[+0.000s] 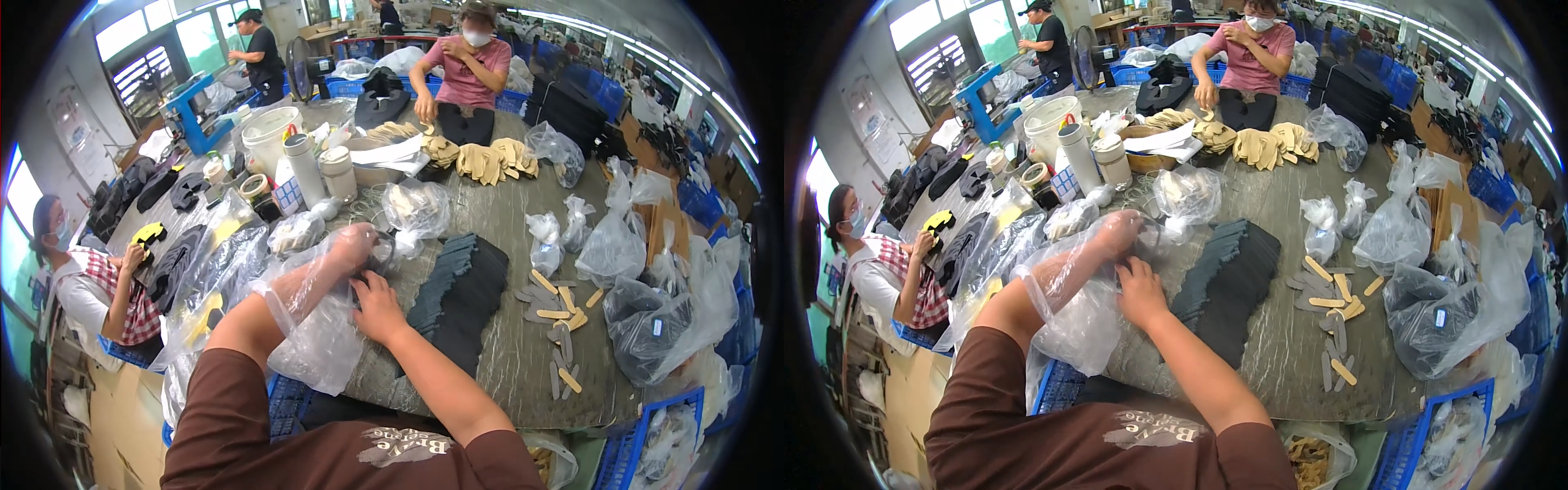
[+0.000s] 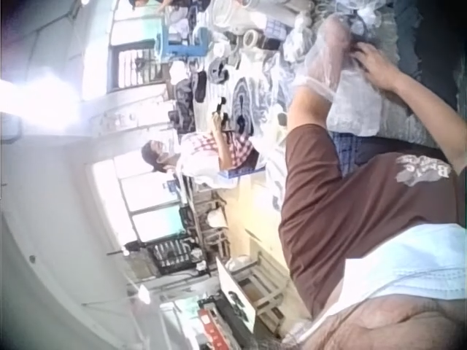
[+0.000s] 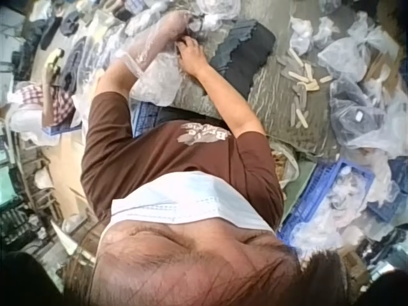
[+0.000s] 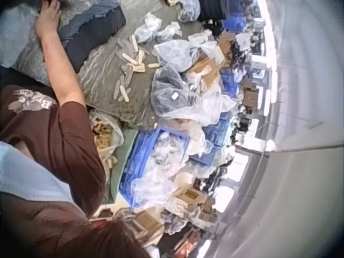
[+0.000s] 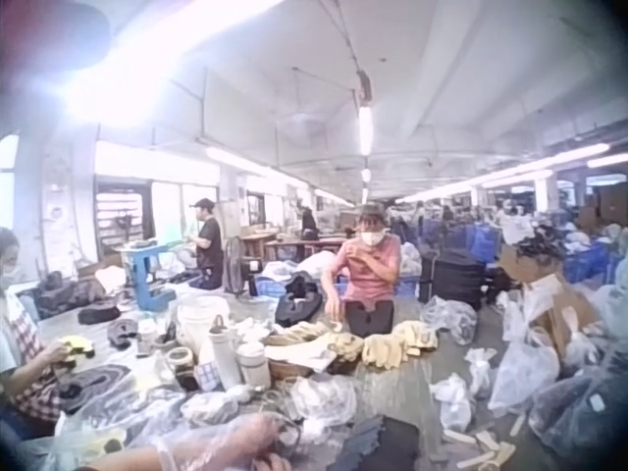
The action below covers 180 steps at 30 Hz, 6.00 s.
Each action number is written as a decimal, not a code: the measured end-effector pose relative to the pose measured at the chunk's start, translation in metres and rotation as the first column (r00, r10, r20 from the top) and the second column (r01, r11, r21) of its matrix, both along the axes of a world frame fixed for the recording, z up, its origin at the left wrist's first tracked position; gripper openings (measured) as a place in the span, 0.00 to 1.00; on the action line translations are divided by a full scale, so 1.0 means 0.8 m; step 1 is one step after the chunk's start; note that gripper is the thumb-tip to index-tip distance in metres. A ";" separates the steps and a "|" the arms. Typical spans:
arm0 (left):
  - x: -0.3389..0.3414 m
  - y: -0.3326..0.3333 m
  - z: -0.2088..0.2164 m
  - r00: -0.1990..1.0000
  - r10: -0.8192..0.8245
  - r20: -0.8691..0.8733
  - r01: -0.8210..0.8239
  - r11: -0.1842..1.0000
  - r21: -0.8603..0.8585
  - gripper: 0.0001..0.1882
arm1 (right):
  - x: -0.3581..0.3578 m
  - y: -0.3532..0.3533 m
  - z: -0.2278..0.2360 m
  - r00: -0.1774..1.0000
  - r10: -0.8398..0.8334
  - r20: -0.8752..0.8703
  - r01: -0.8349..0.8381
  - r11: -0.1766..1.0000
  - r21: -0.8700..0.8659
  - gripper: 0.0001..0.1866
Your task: Pairing black shoe upper components with beige reinforcement strips and placing them into a plastic bag.
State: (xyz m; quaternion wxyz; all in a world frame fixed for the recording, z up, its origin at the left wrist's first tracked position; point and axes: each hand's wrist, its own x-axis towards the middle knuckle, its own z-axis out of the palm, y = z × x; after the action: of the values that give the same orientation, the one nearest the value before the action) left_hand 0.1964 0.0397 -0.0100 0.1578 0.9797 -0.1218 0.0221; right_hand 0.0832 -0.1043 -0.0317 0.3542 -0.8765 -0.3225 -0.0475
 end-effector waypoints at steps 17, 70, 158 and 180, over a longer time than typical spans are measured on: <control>-0.107 0.004 -0.016 0.870 0.365 0.333 -0.114 0.804 -0.583 0.12 | -0.019 -0.020 0.007 0.971 -0.239 -0.016 0.211 0.822 0.530 0.25; -0.402 0.149 0.042 0.957 0.039 -0.289 -0.137 0.935 -0.326 0.26 | -0.056 0.095 0.000 0.795 0.439 0.418 -0.435 0.894 -0.112 0.39; -0.170 -0.334 -0.010 0.548 -0.827 0.125 0.828 0.516 -0.221 0.13 | -0.191 -0.398 -0.015 0.267 -0.962 0.051 0.927 0.242 -0.288 0.23; -0.175 -0.446 -0.014 0.557 -0.792 -0.250 0.785 0.600 -0.153 0.14 | -0.205 -0.417 -0.030 0.466 -0.883 0.056 0.881 0.469 0.061 0.04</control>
State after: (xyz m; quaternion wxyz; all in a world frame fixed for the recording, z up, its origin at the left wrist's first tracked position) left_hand 0.0563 -0.3172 -0.0211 0.1786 0.8113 -0.5217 -0.1943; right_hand -0.0808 -0.4382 -0.0558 0.2758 -0.9106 0.1620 -0.2618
